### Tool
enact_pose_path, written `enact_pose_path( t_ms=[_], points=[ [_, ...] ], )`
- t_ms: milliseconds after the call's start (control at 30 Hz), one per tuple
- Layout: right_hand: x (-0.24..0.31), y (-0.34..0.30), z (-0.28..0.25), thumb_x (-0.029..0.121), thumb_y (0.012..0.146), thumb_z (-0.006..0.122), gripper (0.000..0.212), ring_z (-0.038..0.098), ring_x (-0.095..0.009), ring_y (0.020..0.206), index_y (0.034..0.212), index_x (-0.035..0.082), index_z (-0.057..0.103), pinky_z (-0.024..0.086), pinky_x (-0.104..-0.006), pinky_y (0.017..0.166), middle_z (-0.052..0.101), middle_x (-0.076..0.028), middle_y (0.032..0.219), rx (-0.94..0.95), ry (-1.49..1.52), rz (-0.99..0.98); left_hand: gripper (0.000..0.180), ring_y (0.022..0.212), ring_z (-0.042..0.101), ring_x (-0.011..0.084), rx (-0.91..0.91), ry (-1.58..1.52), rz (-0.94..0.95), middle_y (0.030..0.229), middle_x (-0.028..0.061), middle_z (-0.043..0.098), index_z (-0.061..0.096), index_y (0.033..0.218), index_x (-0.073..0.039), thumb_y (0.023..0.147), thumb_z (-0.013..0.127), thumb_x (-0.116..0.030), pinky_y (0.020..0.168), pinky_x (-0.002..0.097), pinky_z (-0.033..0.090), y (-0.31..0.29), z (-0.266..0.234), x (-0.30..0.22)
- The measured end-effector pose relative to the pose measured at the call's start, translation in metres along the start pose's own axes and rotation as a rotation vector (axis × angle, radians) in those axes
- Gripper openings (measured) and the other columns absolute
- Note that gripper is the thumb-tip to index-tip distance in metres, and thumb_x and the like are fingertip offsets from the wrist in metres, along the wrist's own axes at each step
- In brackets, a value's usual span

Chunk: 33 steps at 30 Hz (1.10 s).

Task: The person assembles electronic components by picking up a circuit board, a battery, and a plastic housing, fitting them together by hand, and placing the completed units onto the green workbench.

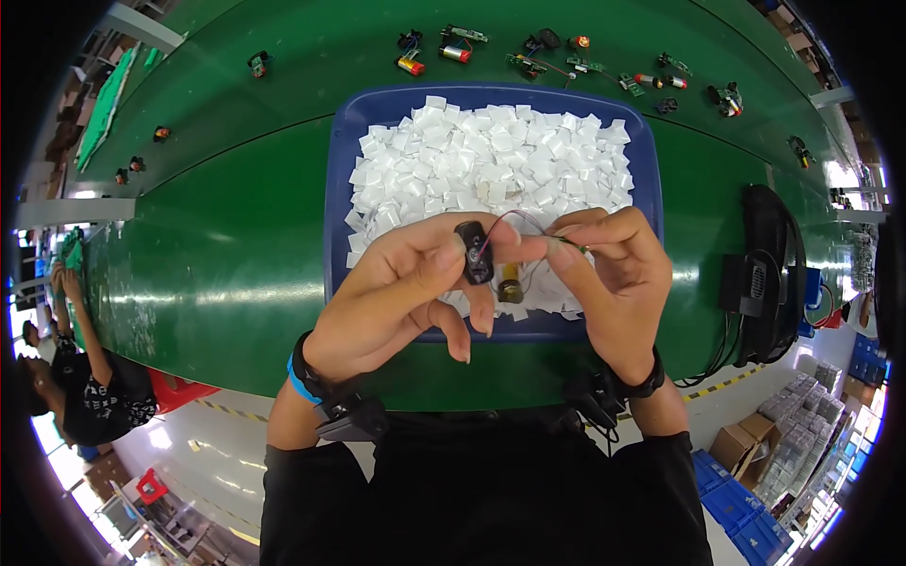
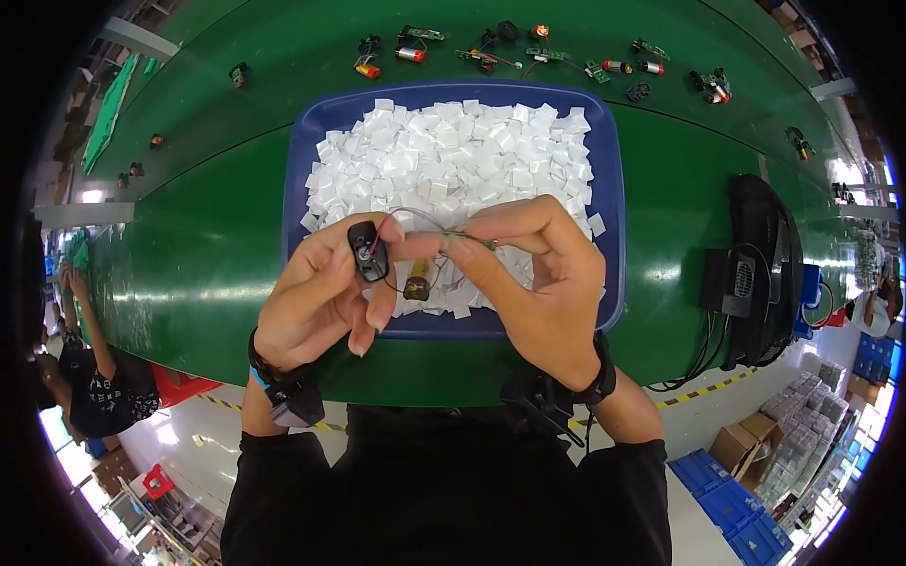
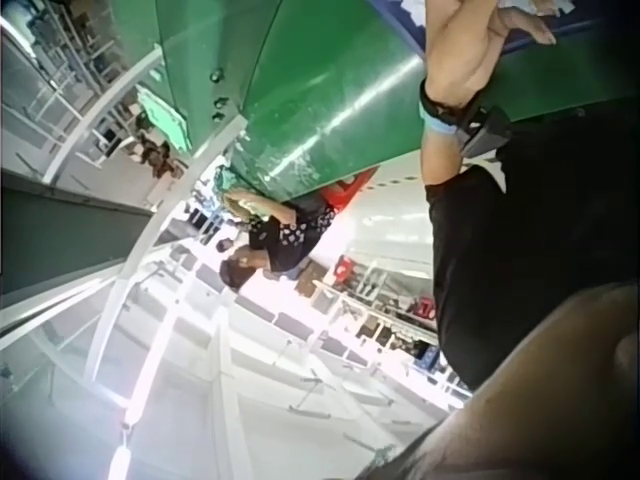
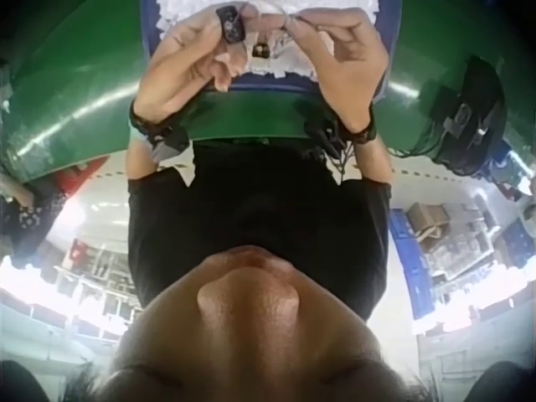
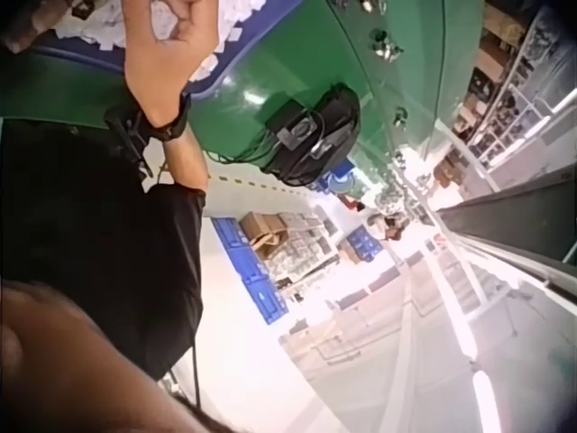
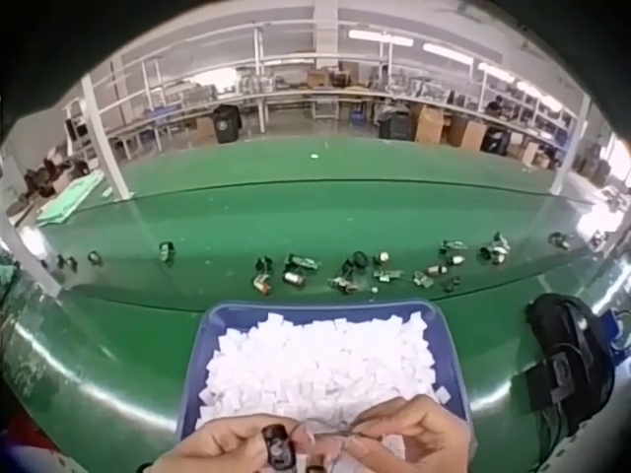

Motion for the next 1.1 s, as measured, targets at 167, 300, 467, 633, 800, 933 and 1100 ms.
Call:
enact_pose_path(
  t_ms=[167, 300, 467, 633, 800, 933, 1100],
  points=[
    [-0.011, 0.000, -0.005, -0.003, 0.086, 0.071, 0.018, 0.064, -0.011, 0.088, 0.099, -0.002, 0.058, 0.050, -0.0251, 0.080, 0.070, -0.011, 0.097, -0.072, 0.288, 0.224, 0.049, 0.078, 0.069, 0.0157, -0.095, -0.007, -0.033, 0.129, 0.0200, 0.059, 0.045, 0.134, 0.005, 0.103, 0.047, -0.033, 0.057, 0.0244, 0.056, -0.001, -0.005, 0.001],
    [-0.019, -0.001, -0.005, -0.003, 0.088, 0.068, 0.015, 0.064, -0.010, 0.089, 0.099, -0.001, 0.058, 0.049, -0.0243, 0.081, 0.070, -0.011, 0.099, -0.091, 0.425, 0.265, 0.048, 0.075, 0.070, 0.0163, -0.120, -0.060, -0.041, 0.126, 0.0187, 0.062, 0.046, 0.133, 0.006, 0.103, 0.048, -0.032, 0.056, 0.0239, 0.056, 0.000, -0.009, 0.004],
    [-0.013, 0.001, -0.006, -0.005, 0.086, 0.069, 0.017, 0.063, -0.012, 0.090, 0.097, -0.001, 0.058, 0.049, -0.0258, 0.082, 0.068, -0.011, 0.098, -0.042, 0.393, 0.176, 0.044, 0.073, 0.070, 0.0159, -0.149, 0.076, -0.061, 0.123, 0.0168, 0.064, 0.051, 0.129, 0.006, 0.102, 0.052, -0.029, 0.054, 0.0234, 0.055, 0.001, -0.008, 0.002],
    [0.001, 0.002, 0.008, -0.006, 0.082, 0.072, 0.020, 0.062, -0.015, 0.092, 0.096, 0.000, 0.059, 0.050, -0.0284, 0.083, 0.065, -0.011, 0.097, 0.175, 0.298, 0.072, 0.042, 0.060, 0.068, 0.0177, -0.193, 0.208, 0.012, 0.123, 0.0265, 0.061, 0.049, 0.128, 0.008, 0.102, 0.049, -0.025, 0.047, 0.0224, 0.053, 0.002, -0.006, -0.003],
    [-0.001, -0.005, 0.016, -0.006, 0.081, 0.073, 0.021, 0.062, -0.016, 0.093, 0.096, 0.000, 0.060, 0.050, -0.0292, 0.083, 0.065, -0.010, 0.095, 0.199, 0.489, 0.152, 0.038, 0.054, 0.062, 0.0137, -0.184, 0.284, 0.032, 0.110, 0.0170, 0.066, 0.055, 0.126, 0.005, 0.101, 0.053, -0.024, 0.048, 0.0213, 0.050, 0.001, -0.008, -0.005],
    [0.001, -0.002, 0.009, -0.006, 0.081, 0.074, 0.020, 0.062, -0.015, 0.092, 0.095, 0.000, 0.061, 0.050, -0.0283, 0.082, 0.065, -0.010, 0.093, 0.145, 0.225, 0.042, 0.036, 0.055, 0.059, 0.0098, -0.161, 0.348, 0.038, 0.102, 0.0091, 0.066, 0.059, 0.128, 0.001, 0.100, 0.057, -0.023, 0.048, 0.0213, 0.046, 0.000, -0.011, 0.000],
    [0.002, -0.002, 0.007, -0.007, 0.080, 0.074, 0.019, 0.062, -0.015, 0.090, 0.094, -0.001, 0.063, 0.051, -0.0271, 0.081, 0.065, -0.010, 0.093, 0.099, 0.131, 0.049, 0.036, 0.054, 0.056, 0.0093, -0.211, 0.499, 0.122, 0.094, 0.0080, 0.061, 0.058, 0.126, 0.005, 0.100, 0.056, -0.020, 0.047, 0.0210, 0.044, 0.000, -0.009, -0.006]
  ],
)
Point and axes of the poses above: each hand's wrist, its own y-axis towards the middle knuckle, its own z-axis out of the palm, x = y × z, the point moved 8 cm from there along y, towards the middle knuckle
